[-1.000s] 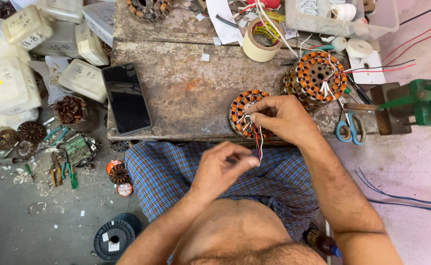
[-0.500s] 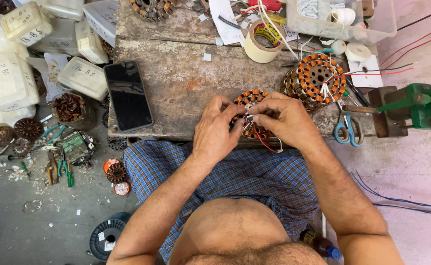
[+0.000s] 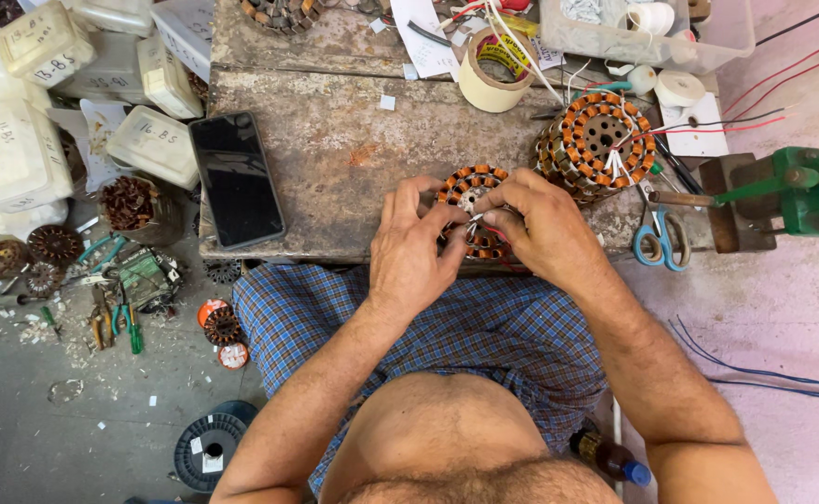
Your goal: The person sits cross-legged and winds thin insulated wires through the slots of a circular motor stator. They repeatedly insert, pull, and arrange the wires by hand, occasionally using a small tool to adjust the placement.
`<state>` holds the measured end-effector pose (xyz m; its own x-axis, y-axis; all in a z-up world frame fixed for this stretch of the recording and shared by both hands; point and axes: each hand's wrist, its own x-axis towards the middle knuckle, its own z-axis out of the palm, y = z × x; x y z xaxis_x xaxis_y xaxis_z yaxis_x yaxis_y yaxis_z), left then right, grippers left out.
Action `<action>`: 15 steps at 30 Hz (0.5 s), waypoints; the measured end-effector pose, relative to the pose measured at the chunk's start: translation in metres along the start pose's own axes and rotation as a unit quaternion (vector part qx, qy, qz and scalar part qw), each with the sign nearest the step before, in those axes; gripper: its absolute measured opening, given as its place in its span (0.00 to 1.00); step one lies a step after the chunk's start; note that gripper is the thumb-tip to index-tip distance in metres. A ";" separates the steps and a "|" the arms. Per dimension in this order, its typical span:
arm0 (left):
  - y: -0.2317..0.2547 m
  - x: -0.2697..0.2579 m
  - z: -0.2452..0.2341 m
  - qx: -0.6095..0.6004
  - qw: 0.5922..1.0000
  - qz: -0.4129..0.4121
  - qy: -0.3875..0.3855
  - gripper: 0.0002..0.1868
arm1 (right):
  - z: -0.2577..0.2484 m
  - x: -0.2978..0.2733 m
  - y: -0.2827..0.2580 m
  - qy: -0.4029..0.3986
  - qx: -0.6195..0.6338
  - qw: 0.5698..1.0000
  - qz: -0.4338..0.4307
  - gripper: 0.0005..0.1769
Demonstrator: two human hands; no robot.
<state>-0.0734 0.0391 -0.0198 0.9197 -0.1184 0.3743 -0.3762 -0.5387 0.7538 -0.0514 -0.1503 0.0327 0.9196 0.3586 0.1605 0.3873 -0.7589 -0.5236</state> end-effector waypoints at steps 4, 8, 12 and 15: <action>-0.001 0.005 0.000 0.017 1.000 -0.002 -0.013 0.09 | -0.001 0.000 -0.003 -0.005 -0.014 1.000 0.015 0.08; -0.005 0.010 0.001 0.014 1.000 0.010 -0.020 0.08 | -0.004 -0.001 -0.009 -0.008 -0.053 0.998 0.021 0.10; -0.006 0.011 0.003 0.028 0.998 0.042 -0.032 0.08 | -0.008 0.001 -0.012 -0.013 -0.080 0.997 0.003 0.12; -0.006 0.010 0.003 0.046 0.996 0.054 -0.051 0.07 | -0.010 0.002 -0.011 -0.019 -0.098 0.994 -0.034 0.10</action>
<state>-0.0613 0.0386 -0.0221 0.8827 -0.2615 0.3905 -0.4662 -0.5922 0.6572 -0.0532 -0.1470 0.0474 0.8887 0.4306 0.1572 0.4581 -0.8220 -0.3382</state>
